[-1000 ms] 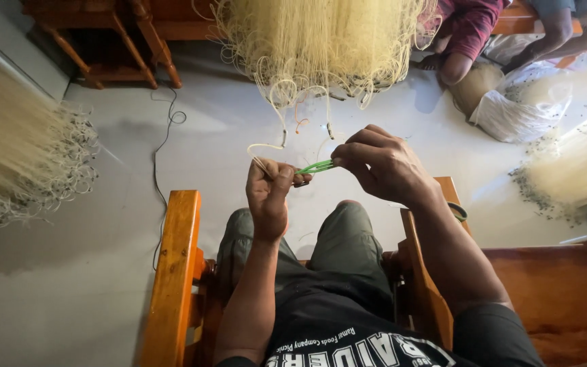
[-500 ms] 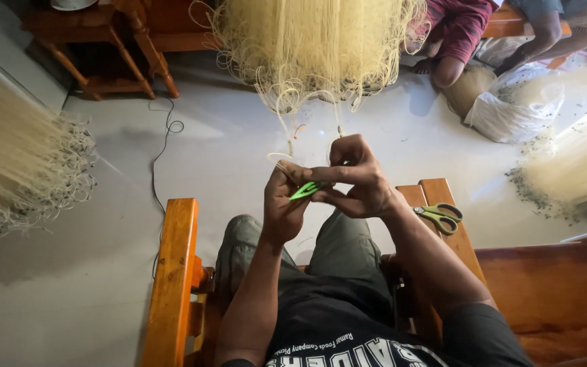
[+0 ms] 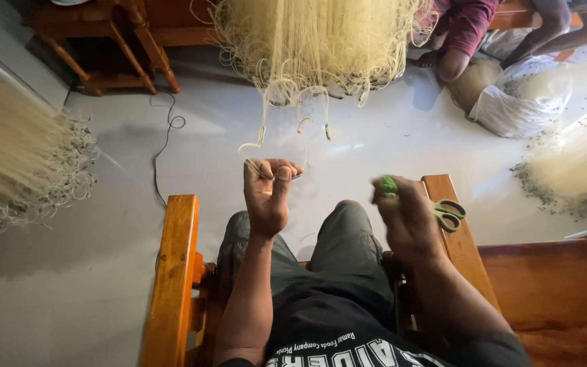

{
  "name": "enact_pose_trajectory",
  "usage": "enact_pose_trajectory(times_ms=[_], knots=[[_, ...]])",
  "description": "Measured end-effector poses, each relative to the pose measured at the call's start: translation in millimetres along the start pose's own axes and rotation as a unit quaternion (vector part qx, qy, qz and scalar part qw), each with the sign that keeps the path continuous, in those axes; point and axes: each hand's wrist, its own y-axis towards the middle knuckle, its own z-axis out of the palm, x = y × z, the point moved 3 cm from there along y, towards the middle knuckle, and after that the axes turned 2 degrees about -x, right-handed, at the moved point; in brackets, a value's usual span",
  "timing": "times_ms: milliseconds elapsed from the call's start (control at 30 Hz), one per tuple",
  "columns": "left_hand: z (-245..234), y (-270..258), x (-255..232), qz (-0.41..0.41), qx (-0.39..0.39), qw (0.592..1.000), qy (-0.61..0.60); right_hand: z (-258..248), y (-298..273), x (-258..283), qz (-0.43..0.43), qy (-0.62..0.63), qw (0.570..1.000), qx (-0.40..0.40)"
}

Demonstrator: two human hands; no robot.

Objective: Repairing or weaving a large fishing net using a netting needle and scissors

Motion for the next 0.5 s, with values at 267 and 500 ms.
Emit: enact_pose_trajectory(times_ms=[267, 500], knots=[[-3, -2, -2, 0.006, 0.002, 1.000, 0.022, 15, -23, -9, 0.063, -0.184, 0.973, 0.123], [-3, -4, -2, 0.059, 0.001, 0.993, 0.106, 44, -39, 5, 0.018, -0.030, 0.993, 0.113]])
